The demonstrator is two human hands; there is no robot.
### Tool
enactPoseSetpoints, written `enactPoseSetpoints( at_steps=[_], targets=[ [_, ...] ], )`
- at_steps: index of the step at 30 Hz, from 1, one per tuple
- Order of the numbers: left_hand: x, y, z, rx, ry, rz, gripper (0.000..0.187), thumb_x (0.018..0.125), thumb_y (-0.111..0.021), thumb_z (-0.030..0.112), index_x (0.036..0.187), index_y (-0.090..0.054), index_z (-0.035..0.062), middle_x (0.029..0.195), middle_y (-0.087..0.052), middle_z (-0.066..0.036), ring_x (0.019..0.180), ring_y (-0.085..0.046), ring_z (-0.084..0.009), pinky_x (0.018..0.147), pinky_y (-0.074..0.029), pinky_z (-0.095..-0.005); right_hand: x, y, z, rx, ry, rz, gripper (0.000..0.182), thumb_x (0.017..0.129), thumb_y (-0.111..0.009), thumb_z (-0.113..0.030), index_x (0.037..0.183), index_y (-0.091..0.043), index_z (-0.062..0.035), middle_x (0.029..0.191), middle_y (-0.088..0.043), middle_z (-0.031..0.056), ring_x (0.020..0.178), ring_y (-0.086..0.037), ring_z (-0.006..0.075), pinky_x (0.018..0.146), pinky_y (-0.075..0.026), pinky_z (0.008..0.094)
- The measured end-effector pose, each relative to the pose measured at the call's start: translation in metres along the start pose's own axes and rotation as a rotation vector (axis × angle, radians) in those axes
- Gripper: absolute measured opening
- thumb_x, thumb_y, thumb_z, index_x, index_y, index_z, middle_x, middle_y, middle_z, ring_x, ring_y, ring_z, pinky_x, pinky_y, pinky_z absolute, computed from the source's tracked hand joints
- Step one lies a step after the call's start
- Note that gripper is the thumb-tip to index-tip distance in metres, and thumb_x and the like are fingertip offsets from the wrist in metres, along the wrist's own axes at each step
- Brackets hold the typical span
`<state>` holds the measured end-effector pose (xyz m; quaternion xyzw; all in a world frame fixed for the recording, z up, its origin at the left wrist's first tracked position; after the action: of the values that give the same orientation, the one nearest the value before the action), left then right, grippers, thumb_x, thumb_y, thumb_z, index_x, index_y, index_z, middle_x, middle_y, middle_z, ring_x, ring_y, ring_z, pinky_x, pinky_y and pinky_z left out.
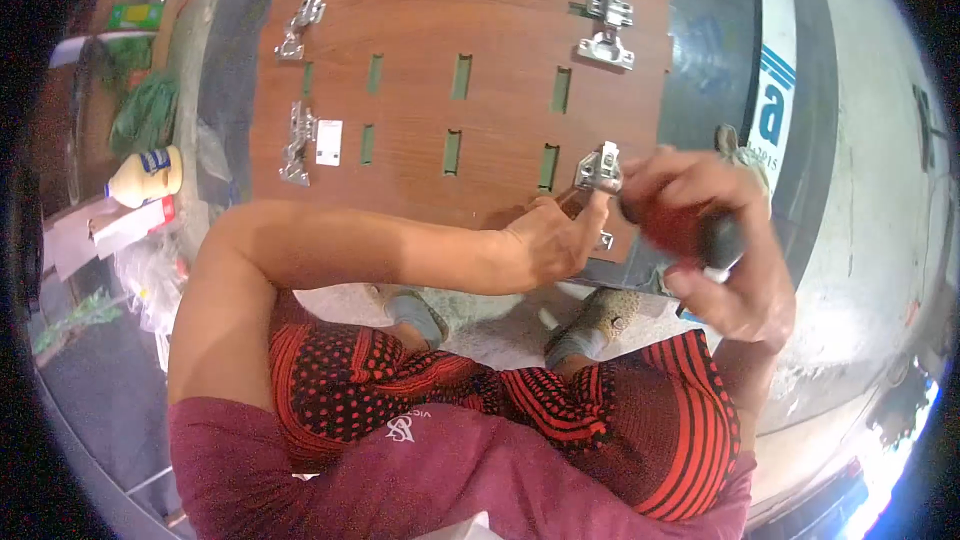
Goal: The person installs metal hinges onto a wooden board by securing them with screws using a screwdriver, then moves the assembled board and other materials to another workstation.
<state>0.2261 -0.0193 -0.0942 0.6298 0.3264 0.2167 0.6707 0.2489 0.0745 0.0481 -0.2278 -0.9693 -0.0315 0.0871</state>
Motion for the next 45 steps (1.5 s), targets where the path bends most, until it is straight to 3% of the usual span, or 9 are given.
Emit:
enactPoseSetpoints(
  at_steps=[4, 7, 11, 15, 17, 22, 28, 36, 45],
  targets=[
    [0.0, -0.006, 0.0, -0.119, -0.004, -0.026, 0.036, 0.085, -0.046, 0.014, 0.114, -0.057, -0.0055, 0.127, -0.038, -0.039, 0.098, -0.056, -0.044, 0.042, -0.048, -0.0424, 0.002, -0.018, 0.001, -0.319, -0.031, -0.363, 0.043, 0.073, -0.073, -0.022, 0.105, -0.052, -0.0044, 0.104, -0.056, 0.0127, 0.104, -0.054, 0.0257, 0.093, -0.038, 0.0456],
    [-0.002, -0.004, 0.002, -0.043, -0.013, 0.063, 0.036, 0.085, -0.047, 0.014, 0.113, -0.058, -0.0061, 0.126, -0.041, -0.037, 0.107, -0.05, -0.0449, 0.043, -0.049, -0.044, -0.001, 0.017, 0.01, -0.092, -0.174, 0.244, 0.051, 0.065, -0.081, -0.019, 0.105, -0.052, -0.0054, 0.101, -0.058, 0.0112, 0.102, -0.056, 0.0252, 0.091, -0.041, 0.0356],
    [0.0, 0.001, 0.001, -0.033, -0.088, -0.158, 0.038, 0.084, -0.048, 0.013, 0.114, -0.056, -0.0075, 0.126, -0.041, -0.036, 0.11, -0.049, -0.0437, 0.047, -0.052, -0.0461, 0.002, -0.006, 0.005, -0.379, 0.019, 0.027, 0.059, 0.057, -0.086, -0.025, 0.099, -0.048, -0.0079, 0.096, -0.06, 0.0089, 0.098, -0.058, 0.0233, 0.097, -0.037, 0.0431],
    [-0.003, 0.005, -0.002, -0.061, -0.051, -0.049, 0.039, 0.083, -0.05, 0.013, 0.114, -0.055, -0.0092, 0.126, -0.04, -0.038, 0.112, -0.048, -0.0426, 0.05, -0.053, -0.0455, 0.0, 0.012, 0.021, -0.131, -0.009, 0.175, 0.06, 0.061, -0.086, -0.025, 0.099, -0.043, -0.0096, 0.092, -0.059, 0.0093, 0.091, -0.058, 0.0213, 0.097, -0.038, 0.0441],
    [-0.005, 0.013, -0.006, 0.128, -0.013, 0.03, 0.047, 0.081, -0.048, 0.011, 0.121, -0.046, -0.0132, 0.126, -0.037, -0.041, 0.106, -0.055, -0.0314, 0.047, -0.048, -0.0293, -0.006, 0.034, 0.024, 0.039, -0.05, 0.441, 0.042, 0.075, -0.073, -0.018, 0.103, -0.044, -0.0078, 0.089, -0.057, 0.0112, 0.085, -0.056, 0.0227, 0.09, -0.043, 0.0418],
    [-0.005, 0.01, -0.007, 0.105, -0.016, -0.022, 0.046, 0.082, -0.046, 0.011, 0.123, -0.046, -0.0116, 0.128, -0.031, -0.044, 0.085, -0.064, -0.0257, 0.047, -0.046, -0.026, -0.028, 0.072, -0.013, 0.297, 0.275, 0.514, 0.017, 0.088, -0.044, -0.008, 0.105, -0.044, -0.0079, 0.088, -0.05, 0.0092, 0.084, -0.053, 0.0244, 0.094, -0.04, 0.0518],
    [-0.006, 0.012, -0.009, 0.084, -0.031, -0.069, 0.047, 0.082, -0.046, 0.011, 0.124, -0.046, -0.0102, 0.13, -0.029, -0.044, 0.064, -0.062, -0.0185, 0.049, -0.045, -0.0263, -0.031, 0.054, 0.007, 0.038, 0.206, 0.533, 0.028, 0.084, -0.062, -0.013, 0.104, -0.042, -0.0071, 0.086, -0.051, 0.0098, 0.082, -0.054, 0.0213, 0.088, -0.045, 0.0487],
    [-0.007, 0.009, -0.009, 0.031, -0.007, -0.068, 0.05, 0.081, -0.046, 0.01, 0.127, -0.043, -0.0098, 0.131, -0.028, -0.044, 0.054, -0.059, -0.0155, 0.051, -0.046, -0.028, -0.025, 0.047, 0.019, 0.042, 0.206, 0.517, 0.031, 0.083, -0.063, -0.01, 0.105, -0.041, -0.0062, 0.088, -0.053, 0.0115, 0.083, -0.054, 0.0195, 0.087, -0.047, 0.0456],
    [-0.007, 0.013, -0.009, 0.089, -0.035, -0.07, 0.047, 0.083, -0.046, 0.012, 0.124, -0.046, -0.0103, 0.13, -0.029, -0.043, 0.09, -0.061, -0.0246, 0.051, -0.046, -0.0264, -0.032, 0.045, 0.019, 0.076, 0.063, 0.584, 0.05, 0.081, -0.066, -0.023, 0.119, -0.04, -0.0019, 0.099, -0.055, 0.0147, 0.104, -0.054, 0.0282, 0.093, -0.042, 0.0419]
  ],
)
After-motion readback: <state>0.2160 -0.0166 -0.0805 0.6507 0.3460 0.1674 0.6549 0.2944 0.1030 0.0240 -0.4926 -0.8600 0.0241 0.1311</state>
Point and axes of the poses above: each hand's wrist, its own x-axis towards the middle knuckle, its own y-axis out of the back of the hand, z = x × y, the point moved 8 cm from there along x, towards the middle knuckle
